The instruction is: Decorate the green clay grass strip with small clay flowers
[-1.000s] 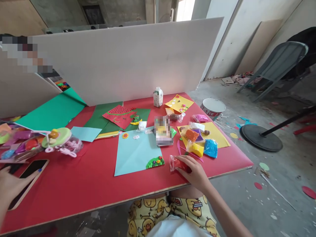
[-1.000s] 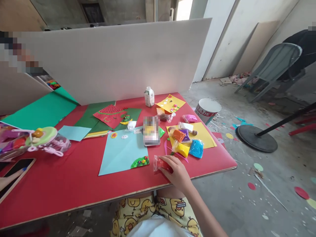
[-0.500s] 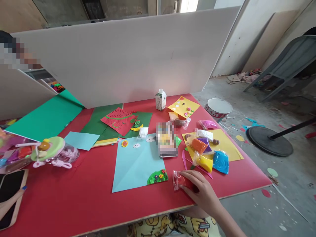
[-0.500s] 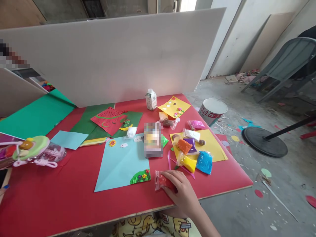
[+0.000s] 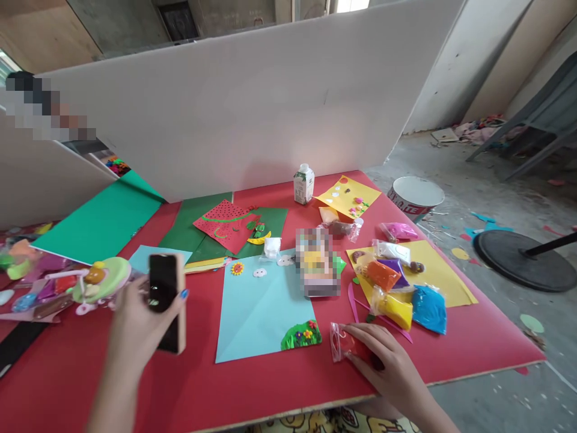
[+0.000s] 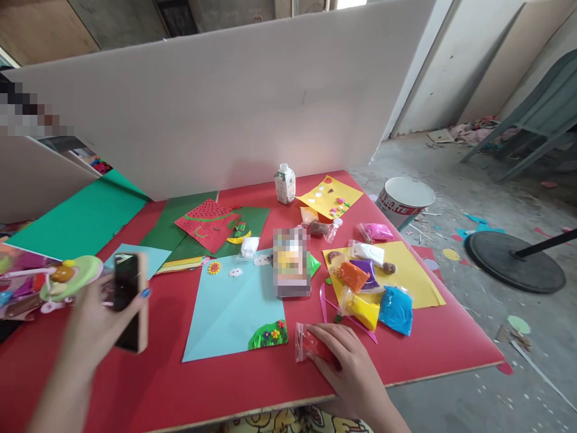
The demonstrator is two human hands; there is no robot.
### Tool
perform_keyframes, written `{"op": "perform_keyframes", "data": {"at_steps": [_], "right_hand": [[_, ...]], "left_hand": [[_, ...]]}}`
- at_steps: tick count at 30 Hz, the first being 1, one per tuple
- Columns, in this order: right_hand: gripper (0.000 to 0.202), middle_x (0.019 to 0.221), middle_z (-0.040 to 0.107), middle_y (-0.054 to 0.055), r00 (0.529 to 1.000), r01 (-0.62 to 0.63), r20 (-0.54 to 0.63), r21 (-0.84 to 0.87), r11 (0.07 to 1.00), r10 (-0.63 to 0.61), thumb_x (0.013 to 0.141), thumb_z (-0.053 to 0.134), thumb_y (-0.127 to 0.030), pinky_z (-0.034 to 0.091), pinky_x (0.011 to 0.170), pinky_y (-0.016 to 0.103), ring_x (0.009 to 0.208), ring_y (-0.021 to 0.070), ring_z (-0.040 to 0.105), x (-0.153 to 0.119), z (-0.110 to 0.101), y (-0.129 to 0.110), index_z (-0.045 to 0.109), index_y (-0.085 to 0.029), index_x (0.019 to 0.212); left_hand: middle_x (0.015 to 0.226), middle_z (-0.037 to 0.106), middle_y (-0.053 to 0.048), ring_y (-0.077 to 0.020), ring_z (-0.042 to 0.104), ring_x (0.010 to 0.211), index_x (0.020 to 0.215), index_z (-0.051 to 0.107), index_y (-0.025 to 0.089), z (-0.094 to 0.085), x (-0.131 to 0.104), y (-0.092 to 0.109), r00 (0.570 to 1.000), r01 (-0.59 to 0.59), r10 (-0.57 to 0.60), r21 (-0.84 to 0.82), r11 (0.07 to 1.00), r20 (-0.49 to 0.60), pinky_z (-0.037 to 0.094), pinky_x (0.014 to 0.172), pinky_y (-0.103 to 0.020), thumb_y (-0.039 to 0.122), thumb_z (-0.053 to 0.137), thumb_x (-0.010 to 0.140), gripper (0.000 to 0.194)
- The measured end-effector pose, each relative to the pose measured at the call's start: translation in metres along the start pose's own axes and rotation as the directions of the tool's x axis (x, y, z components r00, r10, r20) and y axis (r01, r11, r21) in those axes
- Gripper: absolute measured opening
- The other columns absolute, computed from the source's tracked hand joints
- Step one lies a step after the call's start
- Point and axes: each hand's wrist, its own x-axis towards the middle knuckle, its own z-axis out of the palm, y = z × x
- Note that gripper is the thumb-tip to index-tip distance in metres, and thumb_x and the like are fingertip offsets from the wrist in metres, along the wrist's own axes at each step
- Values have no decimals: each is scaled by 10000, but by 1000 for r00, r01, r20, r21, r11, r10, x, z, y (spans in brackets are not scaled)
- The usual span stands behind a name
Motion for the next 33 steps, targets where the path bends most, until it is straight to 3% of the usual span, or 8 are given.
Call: {"op": "perform_keyframes", "data": {"at_steps": [4, 7, 13, 17, 20, 25, 29, 33], "right_hand": [[301, 1046, 732, 64, 1000, 16, 12, -29, 999, -16, 925, 561, -359, 621, 743, 371, 899, 242, 709, 1, -1, 0, 639, -322, 1213], [284, 1052, 732, 51, 999, 36, 22, -94, 995, -34, 941, 549, -355, 614, 760, 332, 910, 215, 708, 2, -3, -1, 633, -292, 1205], [262, 1030, 735, 49, 996, 91, 11, -154, 984, -91, 967, 505, -351, 610, 743, 305, 886, 198, 713, 5, -5, -5, 617, -260, 1186], [252, 996, 742, 44, 994, 111, -5, -163, 980, -113, 975, 491, -355, 606, 716, 291, 850, 190, 719, 9, -7, -8, 628, -257, 1163], [252, 999, 743, 40, 993, 113, -4, -168, 979, -116, 974, 496, -359, 605, 712, 288, 850, 186, 721, 10, -8, -8, 630, -255, 1161], [250, 995, 743, 41, 991, 130, -5, -179, 975, -133, 977, 490, -350, 601, 719, 284, 850, 183, 721, 10, -7, -8, 624, -246, 1161], [252, 1007, 738, 45, 993, 119, 5, -179, 977, -120, 974, 496, -350, 601, 730, 283, 865, 183, 717, 8, -6, -6, 615, -244, 1169], [263, 1032, 733, 48, 995, 104, 21, -173, 979, -102, 960, 518, -342, 602, 745, 291, 887, 190, 711, 3, -4, -3, 607, -249, 1190]], "left_hand": [[1184, 568, -206, -412, 558, 1145, 1223, 505, 111, 71, 23, 39, 980, 112, -145, 218, 970, 139, 507, 875, -505, 574, 705, 647, 765], [1242, 533, -258, -441, 527, 1189, 1271, 489, 64, 93, 31, 47, 948, 155, -212, 234, 960, 239, 484, 910, -527, 613, 634, 703, 803], [1288, 578, -164, -338, 529, 1241, 1386, 444, 159, 84, 20, 1, 896, 85, -117, 94, 992, 429, 471, 997, -435, 597, 600, 737, 799], [1490, 419, -114, -286, 527, 1234, 1519, 226, 262, 70, 2, -45, 808, 123, 61, -270, 955, 587, 517, 919, -386, 555, 653, 718, 954], [1450, 463, -103, -277, 520, 1210, 1514, 257, 281, 67, -4, -60, 825, 154, 32, -279, 948, 564, 512, 897, -378, 528, 630, 740, 894], [1410, 487, -111, -258, 570, 1112, 1478, 332, 290, 70, 5, -52, 805, 130, 73, -295, 947, 588, 527, 797, -340, 514, 640, 756, 816], [1287, 564, -145, -295, 569, 1140, 1432, 380, 216, 85, 17, -32, 896, 154, -32, -242, 958, 443, 501, 919, -433, 533, 596, 767, 768], [1238, 579, -195, -375, 474, 1249, 1401, 428, 138, 106, 27, -1, 968, -125, 106, 75, 989, 226, 346, 1068, -531, 461, 615, 759, 742]]}}
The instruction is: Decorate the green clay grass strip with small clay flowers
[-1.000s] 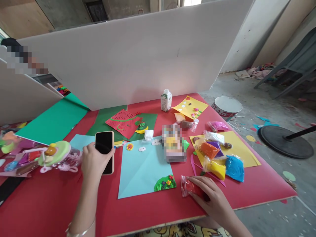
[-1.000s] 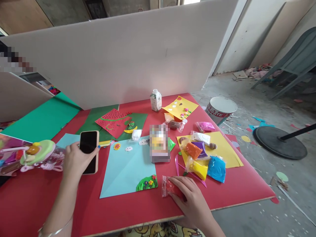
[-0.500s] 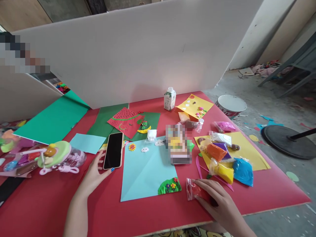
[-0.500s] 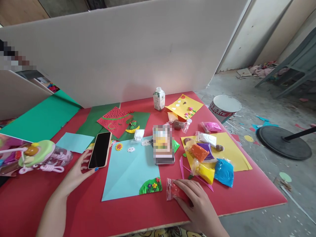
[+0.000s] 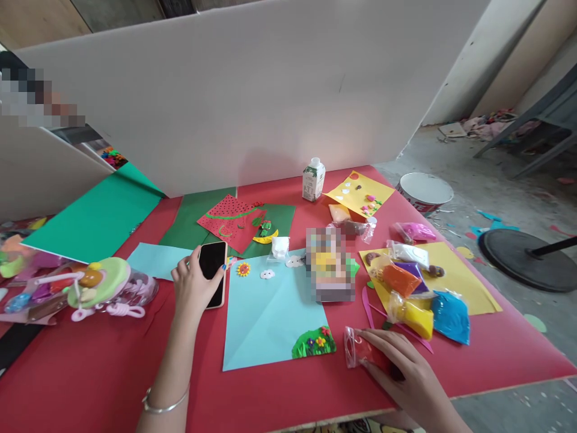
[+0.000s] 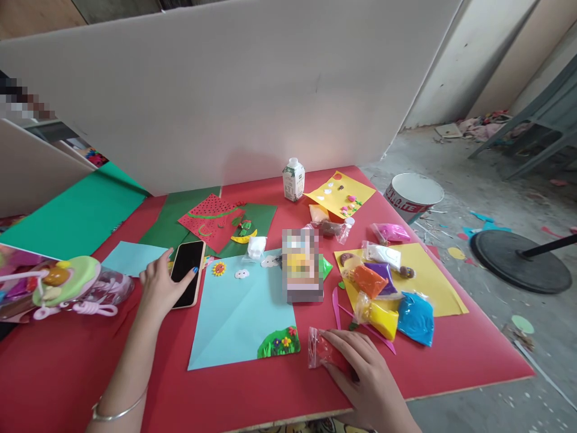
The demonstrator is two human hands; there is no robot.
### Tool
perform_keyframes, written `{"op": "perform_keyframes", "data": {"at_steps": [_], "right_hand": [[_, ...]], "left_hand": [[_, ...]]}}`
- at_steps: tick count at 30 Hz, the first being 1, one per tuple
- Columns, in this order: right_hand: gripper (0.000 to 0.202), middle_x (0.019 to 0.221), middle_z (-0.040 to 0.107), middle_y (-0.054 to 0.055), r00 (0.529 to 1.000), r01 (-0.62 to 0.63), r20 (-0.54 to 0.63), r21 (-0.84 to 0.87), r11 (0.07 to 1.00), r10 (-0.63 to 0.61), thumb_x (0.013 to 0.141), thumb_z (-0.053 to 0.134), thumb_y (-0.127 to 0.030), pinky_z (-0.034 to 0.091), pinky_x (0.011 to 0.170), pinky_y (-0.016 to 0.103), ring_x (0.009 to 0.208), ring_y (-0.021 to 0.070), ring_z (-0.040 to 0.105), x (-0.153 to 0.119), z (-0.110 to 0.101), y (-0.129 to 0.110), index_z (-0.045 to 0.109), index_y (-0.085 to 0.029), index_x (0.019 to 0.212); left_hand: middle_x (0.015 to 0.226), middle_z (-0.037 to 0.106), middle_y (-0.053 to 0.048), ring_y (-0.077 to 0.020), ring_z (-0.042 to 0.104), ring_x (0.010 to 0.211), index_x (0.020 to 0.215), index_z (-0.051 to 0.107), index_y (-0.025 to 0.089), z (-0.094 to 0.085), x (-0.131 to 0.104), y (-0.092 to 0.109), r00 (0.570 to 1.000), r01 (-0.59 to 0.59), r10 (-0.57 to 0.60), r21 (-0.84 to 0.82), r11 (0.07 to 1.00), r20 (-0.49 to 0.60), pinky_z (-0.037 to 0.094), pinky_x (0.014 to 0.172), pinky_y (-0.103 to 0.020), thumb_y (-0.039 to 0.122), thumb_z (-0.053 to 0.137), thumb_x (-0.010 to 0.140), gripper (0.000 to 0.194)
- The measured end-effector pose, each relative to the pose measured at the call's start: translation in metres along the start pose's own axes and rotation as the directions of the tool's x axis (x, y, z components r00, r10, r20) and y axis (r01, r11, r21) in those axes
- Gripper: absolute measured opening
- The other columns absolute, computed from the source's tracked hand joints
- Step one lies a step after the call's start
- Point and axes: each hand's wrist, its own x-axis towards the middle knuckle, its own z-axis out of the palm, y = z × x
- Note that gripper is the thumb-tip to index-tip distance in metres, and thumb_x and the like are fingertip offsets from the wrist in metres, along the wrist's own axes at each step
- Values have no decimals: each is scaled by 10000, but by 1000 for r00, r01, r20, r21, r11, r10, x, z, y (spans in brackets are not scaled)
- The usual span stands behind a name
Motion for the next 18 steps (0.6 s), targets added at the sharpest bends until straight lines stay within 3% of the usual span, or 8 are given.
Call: {"op": "perform_keyframes", "data": {"at_steps": [3, 6, 13, 18], "right_hand": [[290, 1064, 727, 51, 999, -19, 27, 3, 1000, 19, 948, 532, -326, 600, 768, 298, 920, 196, 707, -2, 0, 1, 596, -251, 1221], [285, 1055, 729, 46, 1000, -19, 22, 1, 1000, 19, 951, 524, -331, 600, 759, 291, 908, 191, 708, -1, 0, 1, 601, -256, 1215], [266, 1020, 736, 52, 1000, -3, -9, 6, 1000, 3, 954, 524, -335, 602, 741, 294, 872, 195, 715, 2, -1, -1, 620, -251, 1187], [274, 1022, 739, 56, 1000, -20, -4, 24, 1000, 20, 949, 530, -350, 604, 736, 302, 879, 203, 719, 1, 0, -1, 637, -258, 1184]], "left_hand": [[1307, 534, -226, -396, 472, 1238, 1405, 426, 130, 7, 8, 20, 1000, 15, -13, 116, 993, -15, 386, 1018, -493, 431, 628, 773, 728], [1254, 580, -211, -386, 522, 1156, 1349, 461, 139, 12, 10, 30, 999, 30, -27, 157, 987, -21, 423, 957, -455, 396, 663, 749, 683], [1153, 620, -230, -394, 569, 1081, 1215, 496, 123, 21, 14, 36, 998, 24, -15, 160, 987, -54, 404, 955, -500, 411, 691, 727, 599], [1235, 620, -171, -321, 584, 1159, 1290, 431, 153, 9, 4, 29, 999, -31, 34, 74, 997, -37, 403, 1032, -444, 322, 630, 777, 576]]}}
